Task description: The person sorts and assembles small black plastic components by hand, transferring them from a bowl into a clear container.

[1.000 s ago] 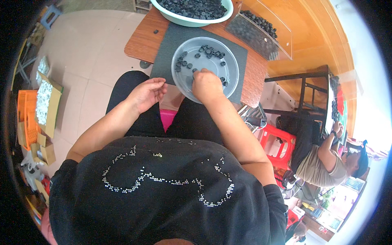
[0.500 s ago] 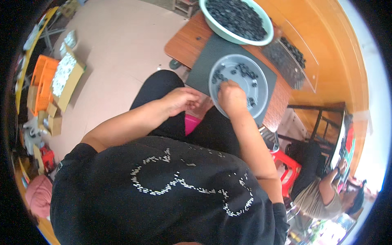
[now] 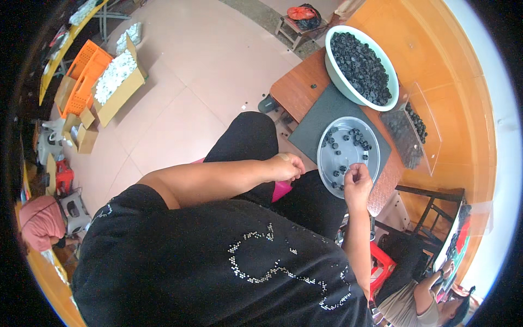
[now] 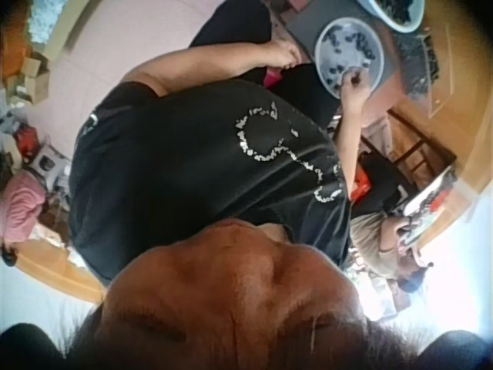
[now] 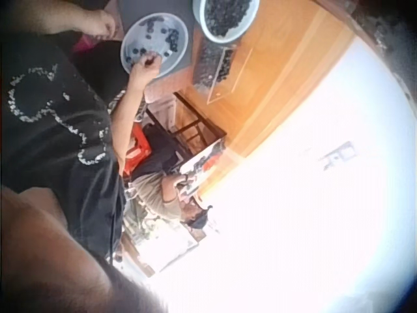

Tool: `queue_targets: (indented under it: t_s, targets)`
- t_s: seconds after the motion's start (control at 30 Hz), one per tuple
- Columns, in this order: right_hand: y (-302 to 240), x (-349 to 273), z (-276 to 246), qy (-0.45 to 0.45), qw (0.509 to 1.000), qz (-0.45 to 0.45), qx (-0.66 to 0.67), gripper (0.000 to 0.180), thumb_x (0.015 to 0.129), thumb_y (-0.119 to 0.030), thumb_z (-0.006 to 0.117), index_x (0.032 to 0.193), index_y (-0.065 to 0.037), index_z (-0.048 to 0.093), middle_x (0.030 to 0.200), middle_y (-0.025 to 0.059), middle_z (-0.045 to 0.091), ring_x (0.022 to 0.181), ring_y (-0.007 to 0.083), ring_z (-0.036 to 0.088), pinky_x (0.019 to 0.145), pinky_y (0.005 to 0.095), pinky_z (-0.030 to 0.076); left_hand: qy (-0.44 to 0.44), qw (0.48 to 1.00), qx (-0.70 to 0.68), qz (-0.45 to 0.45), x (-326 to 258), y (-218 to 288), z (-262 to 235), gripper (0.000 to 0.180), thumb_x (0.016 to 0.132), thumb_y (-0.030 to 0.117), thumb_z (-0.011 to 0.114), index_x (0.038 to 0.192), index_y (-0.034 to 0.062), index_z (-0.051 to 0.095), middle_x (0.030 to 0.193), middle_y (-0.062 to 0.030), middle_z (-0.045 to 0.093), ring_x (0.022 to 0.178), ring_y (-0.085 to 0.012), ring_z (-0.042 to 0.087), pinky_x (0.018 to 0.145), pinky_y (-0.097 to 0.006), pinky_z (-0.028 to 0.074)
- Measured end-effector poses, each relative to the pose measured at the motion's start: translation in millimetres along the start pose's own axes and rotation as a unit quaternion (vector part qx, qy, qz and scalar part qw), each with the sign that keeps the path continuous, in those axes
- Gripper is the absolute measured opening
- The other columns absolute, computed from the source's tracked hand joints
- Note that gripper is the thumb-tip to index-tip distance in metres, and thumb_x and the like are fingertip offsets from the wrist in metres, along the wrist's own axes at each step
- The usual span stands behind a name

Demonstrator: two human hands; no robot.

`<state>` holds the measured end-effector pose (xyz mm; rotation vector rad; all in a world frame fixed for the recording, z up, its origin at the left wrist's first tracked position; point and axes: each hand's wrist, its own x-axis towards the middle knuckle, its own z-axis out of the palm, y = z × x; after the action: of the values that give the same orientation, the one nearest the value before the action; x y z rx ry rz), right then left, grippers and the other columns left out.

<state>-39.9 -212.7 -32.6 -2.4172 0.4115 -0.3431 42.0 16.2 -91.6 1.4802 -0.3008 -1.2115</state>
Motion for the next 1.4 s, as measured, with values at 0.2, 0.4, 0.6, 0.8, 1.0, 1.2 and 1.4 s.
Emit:
queue_targets:
  t_s: [0.2,0.4,0.6,0.8,1.0,1.2,1.4]
  targets:
    - [-7.2,0.0,-4.9,0.013,0.998,0.04,0.056,0.009,0.081,0.003,0.054,0.087,-0.003,0.058,0.068,-0.0003,0.054,0.061,0.0056,0.047,0.055,0.022,0.04,0.001,1.0,0.003,0.011,8.3,-3.3,-1.3,0.019,0.084,0.006,0.053,0.098,0.0022,0.065,0.085,-0.0073,0.066,0.072,-0.0135,0.062,0.064,-0.028,0.049]
    - [-0.3,-6.9,-13.4,0.03,0.997,-0.017,0.064,0.011,0.081,0.001,0.055,0.086,-0.001,0.065,0.066,0.0048,0.058,0.059,0.009,0.05,0.055,0.0255,0.042,0.033,0.999,-0.026,0.005,5.6,-8.1,-1.4,0.016,0.088,0.011,0.054,0.1,0.0051,0.063,0.085,-0.0047,0.066,0.072,-0.0127,0.062,0.062,-0.028,0.051]
    - [32.0,-5.2,-44.5,0.08,0.992,0.093,0.028,0.011,0.079,-0.002,0.058,0.085,-0.002,0.067,0.066,0.0079,0.062,0.06,0.0128,0.057,0.057,0.0268,0.046,0.024,0.999,0.008,-0.029,6.2,0.4,-6.8,0.019,0.09,0.014,0.053,0.105,0.0049,0.062,0.087,-0.0034,0.064,0.075,-0.0111,0.06,0.067,-0.025,0.049]
    - [21.5,3.2,-38.2,-0.014,0.994,0.055,-0.091,0.008,0.076,-0.01,0.064,0.08,-0.004,0.068,0.075,0.0177,0.064,0.072,0.0342,0.064,0.068,0.0403,0.051,0.03,0.998,-0.029,-0.037,6.5,3.0,-6.1,0.017,0.09,0.011,0.052,0.102,0.0031,0.062,0.088,-0.0035,0.063,0.074,-0.0102,0.058,0.066,-0.025,0.049]
    - [23.2,27.2,-22.4,-0.027,0.99,-0.01,-0.135,0.011,0.077,-0.013,0.064,0.083,-0.005,0.068,0.086,0.0211,0.065,0.082,0.0367,0.063,0.074,0.0436,0.051,0.026,0.997,-0.058,-0.043,5.5,6.6,-5.1,0.016,0.091,0.011,0.051,0.1,0.0037,0.062,0.086,-0.003,0.063,0.073,-0.0099,0.058,0.066,-0.023,0.048]
    - [16.6,50.5,-10.6,-0.058,0.985,-0.009,-0.162,0.016,0.077,-0.015,0.064,0.09,-0.005,0.069,0.089,0.0196,0.066,0.089,0.0351,0.063,0.08,0.0412,0.051,0.019,0.996,-0.067,-0.051,4.2,6.7,-1.8,0.016,0.091,0.011,0.051,0.1,0.0043,0.062,0.086,-0.0024,0.063,0.073,-0.0092,0.057,0.066,-0.023,0.048]
    - [-1.4,48.8,-8.4,-0.094,0.989,-0.023,-0.111,0.019,0.075,-0.016,0.067,0.091,-0.004,0.068,0.089,0.0177,0.066,0.089,0.0342,0.062,0.081,0.04,0.05,0.011,0.996,-0.073,-0.056,5.7,6.9,-3.6,0.016,0.092,0.012,0.052,0.103,0.0045,0.061,0.088,-0.0036,0.063,0.078,-0.0116,0.059,0.069,-0.025,0.048]
